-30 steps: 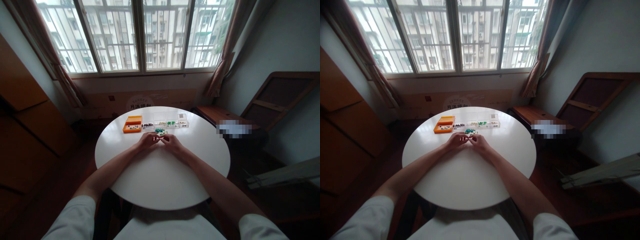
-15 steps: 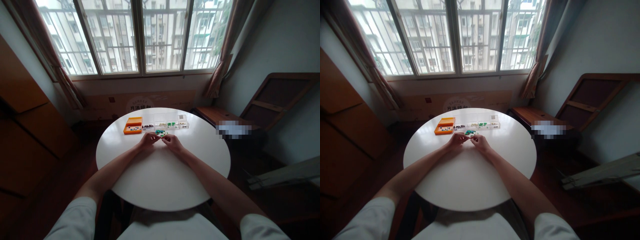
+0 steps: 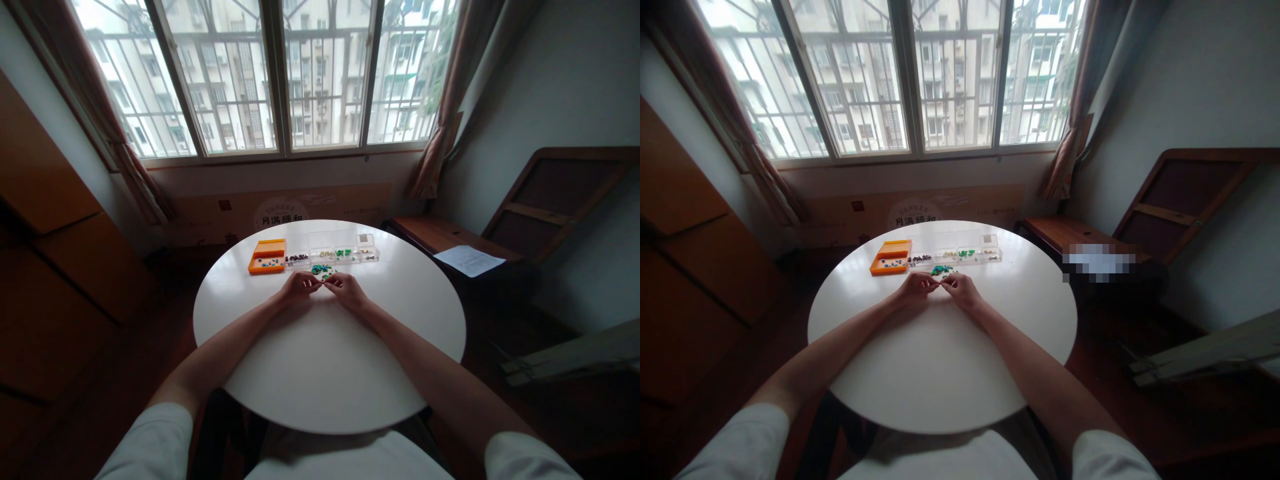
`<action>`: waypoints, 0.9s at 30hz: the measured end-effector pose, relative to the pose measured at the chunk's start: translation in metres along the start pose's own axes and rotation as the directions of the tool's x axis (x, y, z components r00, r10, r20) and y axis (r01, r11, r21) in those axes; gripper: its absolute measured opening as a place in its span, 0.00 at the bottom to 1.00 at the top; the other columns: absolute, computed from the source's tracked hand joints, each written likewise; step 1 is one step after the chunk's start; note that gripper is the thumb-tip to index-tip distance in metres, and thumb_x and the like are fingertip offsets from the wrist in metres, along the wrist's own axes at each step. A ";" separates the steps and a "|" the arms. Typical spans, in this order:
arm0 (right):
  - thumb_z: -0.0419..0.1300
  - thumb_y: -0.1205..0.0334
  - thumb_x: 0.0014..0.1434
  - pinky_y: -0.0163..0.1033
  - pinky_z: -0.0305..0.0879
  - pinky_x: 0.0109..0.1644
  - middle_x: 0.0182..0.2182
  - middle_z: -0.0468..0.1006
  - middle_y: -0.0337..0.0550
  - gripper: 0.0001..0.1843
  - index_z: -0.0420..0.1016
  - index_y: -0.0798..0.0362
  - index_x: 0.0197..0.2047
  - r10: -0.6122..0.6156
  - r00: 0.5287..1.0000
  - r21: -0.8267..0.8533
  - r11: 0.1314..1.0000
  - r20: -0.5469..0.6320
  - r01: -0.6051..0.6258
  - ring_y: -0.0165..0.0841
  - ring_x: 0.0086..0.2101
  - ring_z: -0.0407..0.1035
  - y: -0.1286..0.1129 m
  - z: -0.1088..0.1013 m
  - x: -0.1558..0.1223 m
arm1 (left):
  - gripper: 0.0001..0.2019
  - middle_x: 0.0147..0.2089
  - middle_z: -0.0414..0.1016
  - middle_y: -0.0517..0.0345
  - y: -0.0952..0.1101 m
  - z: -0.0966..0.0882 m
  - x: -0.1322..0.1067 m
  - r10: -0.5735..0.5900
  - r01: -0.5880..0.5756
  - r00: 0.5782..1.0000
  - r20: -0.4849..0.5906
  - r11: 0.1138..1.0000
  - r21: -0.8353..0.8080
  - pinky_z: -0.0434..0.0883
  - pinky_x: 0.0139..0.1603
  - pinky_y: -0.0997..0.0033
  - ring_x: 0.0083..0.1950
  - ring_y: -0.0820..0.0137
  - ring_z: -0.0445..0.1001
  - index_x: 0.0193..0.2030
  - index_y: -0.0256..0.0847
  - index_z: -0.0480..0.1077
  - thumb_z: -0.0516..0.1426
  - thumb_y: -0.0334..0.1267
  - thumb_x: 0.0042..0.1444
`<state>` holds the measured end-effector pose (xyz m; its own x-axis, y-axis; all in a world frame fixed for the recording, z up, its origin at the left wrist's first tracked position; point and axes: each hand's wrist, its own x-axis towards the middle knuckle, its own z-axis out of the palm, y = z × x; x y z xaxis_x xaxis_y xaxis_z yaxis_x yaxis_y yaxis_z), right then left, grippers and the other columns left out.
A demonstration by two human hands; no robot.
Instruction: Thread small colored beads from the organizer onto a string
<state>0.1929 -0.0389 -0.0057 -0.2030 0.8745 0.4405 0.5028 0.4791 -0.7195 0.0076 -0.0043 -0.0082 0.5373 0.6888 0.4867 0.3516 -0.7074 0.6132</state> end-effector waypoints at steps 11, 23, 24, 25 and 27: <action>0.58 0.61 0.51 0.34 0.61 0.31 0.27 0.77 0.45 0.10 0.78 0.57 0.32 -0.022 1.000 -0.010 1.000 -0.014 0.022 0.30 0.26 0.67 -0.002 -0.002 0.001 | 0.11 0.24 0.71 0.58 -0.002 0.001 0.000 -0.023 0.024 0.999 0.024 1.000 -0.004 0.63 0.22 0.82 0.21 0.80 0.65 0.31 0.33 0.76 0.57 0.41 0.52; 0.58 0.60 0.48 0.32 0.50 0.24 0.16 0.59 0.33 0.10 0.74 0.55 0.34 -0.057 0.997 -0.127 0.991 -0.049 0.050 0.26 0.19 0.53 -0.011 -0.005 0.000 | 0.13 0.19 0.64 0.62 -0.002 0.004 -0.001 0.086 -0.082 0.995 -0.042 0.993 0.088 0.56 0.22 0.81 0.21 0.81 0.57 0.29 0.33 0.76 0.57 0.42 0.52; 0.58 0.61 0.48 0.32 0.49 0.24 0.16 0.57 0.31 0.10 0.73 0.55 0.35 -0.061 0.997 -0.119 0.991 -0.038 0.056 0.26 0.19 0.52 -0.012 -0.004 -0.001 | 0.13 0.18 0.63 0.62 -0.002 0.004 -0.001 0.085 -0.081 0.996 -0.038 0.993 0.091 0.55 0.22 0.80 0.21 0.81 0.56 0.29 0.33 0.76 0.57 0.42 0.52; 0.59 0.61 0.48 0.32 0.48 0.24 0.15 0.55 0.30 0.11 0.72 0.54 0.37 -0.064 0.998 -0.110 0.992 -0.027 0.060 0.26 0.18 0.51 -0.012 -0.003 -0.002 | 0.13 0.17 0.61 0.63 -0.002 0.003 -0.002 0.080 -0.077 0.996 -0.034 0.992 0.097 0.54 0.22 0.80 0.20 0.81 0.55 0.29 0.34 0.76 0.57 0.42 0.52; 0.59 0.61 0.48 0.32 0.48 0.24 0.15 0.53 0.28 0.13 0.69 0.54 0.39 -0.058 0.998 -0.090 0.994 -0.009 0.056 0.25 0.17 0.49 -0.012 -0.003 -0.003 | 0.13 0.16 0.59 0.64 -0.001 0.003 -0.003 0.065 -0.061 0.997 -0.033 0.992 0.107 0.53 0.22 0.80 0.20 0.81 0.53 0.29 0.34 0.77 0.57 0.42 0.52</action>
<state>0.1898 -0.0474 0.0028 -0.2243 0.8448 0.4858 0.5642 0.5190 -0.6421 0.0078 -0.0054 -0.0120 0.5329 0.6467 0.5458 0.3980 -0.7607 0.5127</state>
